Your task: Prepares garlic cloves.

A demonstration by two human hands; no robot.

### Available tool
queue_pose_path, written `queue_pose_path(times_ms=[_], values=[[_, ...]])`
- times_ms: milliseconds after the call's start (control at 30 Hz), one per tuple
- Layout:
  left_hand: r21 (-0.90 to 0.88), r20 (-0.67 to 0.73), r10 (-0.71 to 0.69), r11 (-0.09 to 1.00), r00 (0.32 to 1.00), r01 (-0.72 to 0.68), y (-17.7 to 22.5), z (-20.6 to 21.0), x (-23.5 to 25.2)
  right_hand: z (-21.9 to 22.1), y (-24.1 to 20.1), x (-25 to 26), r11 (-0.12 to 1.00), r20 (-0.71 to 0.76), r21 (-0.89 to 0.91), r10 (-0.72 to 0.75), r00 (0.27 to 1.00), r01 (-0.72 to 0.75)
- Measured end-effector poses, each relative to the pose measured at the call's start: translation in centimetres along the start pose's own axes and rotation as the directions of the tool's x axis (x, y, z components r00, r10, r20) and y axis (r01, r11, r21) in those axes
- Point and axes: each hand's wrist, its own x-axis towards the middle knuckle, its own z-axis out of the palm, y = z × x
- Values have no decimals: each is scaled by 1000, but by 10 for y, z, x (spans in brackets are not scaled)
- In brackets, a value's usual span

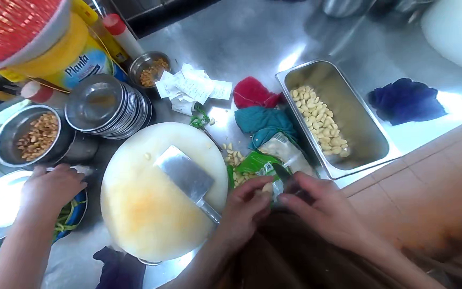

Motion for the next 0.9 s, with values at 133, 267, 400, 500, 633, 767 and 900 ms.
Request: queue_pose_path(times_ms=[133, 267, 400, 500, 633, 767, 900], values=[[-122, 24, -6, 992, 1000, 9, 2, -6, -1, 5, 0, 5, 999, 18, -25, -40, 999, 41], [-166, 48, 23, 986, 999, -15, -4, -14, -3, 5, 0, 8, 999, 41, -26, -33, 999, 34], [-127, 2, 34, 991, 999, -33, -6, -13, -4, 12, -1, 11, 996, 100, -25, -81, 992, 84], [2, -12, 140, 990, 990, -140, -7, -11, -4, 20, 0, 13, 984, 93, -75, -156, 983, 163], [128, 88, 290, 946, 953, -299, -7, -15, -1, 22, 2, 14, 973, 59, -125, -191, 980, 197], [363, 34, 331, 875, 943, -320, -2, -9, -5, 20, -1, 17, 970, 39, -158, -182, 983, 186], [478, 29, 428, 788, 903, -389, -4, -8, -4, 20, -1, 19, 971, 50, -145, -185, 981, 190]])
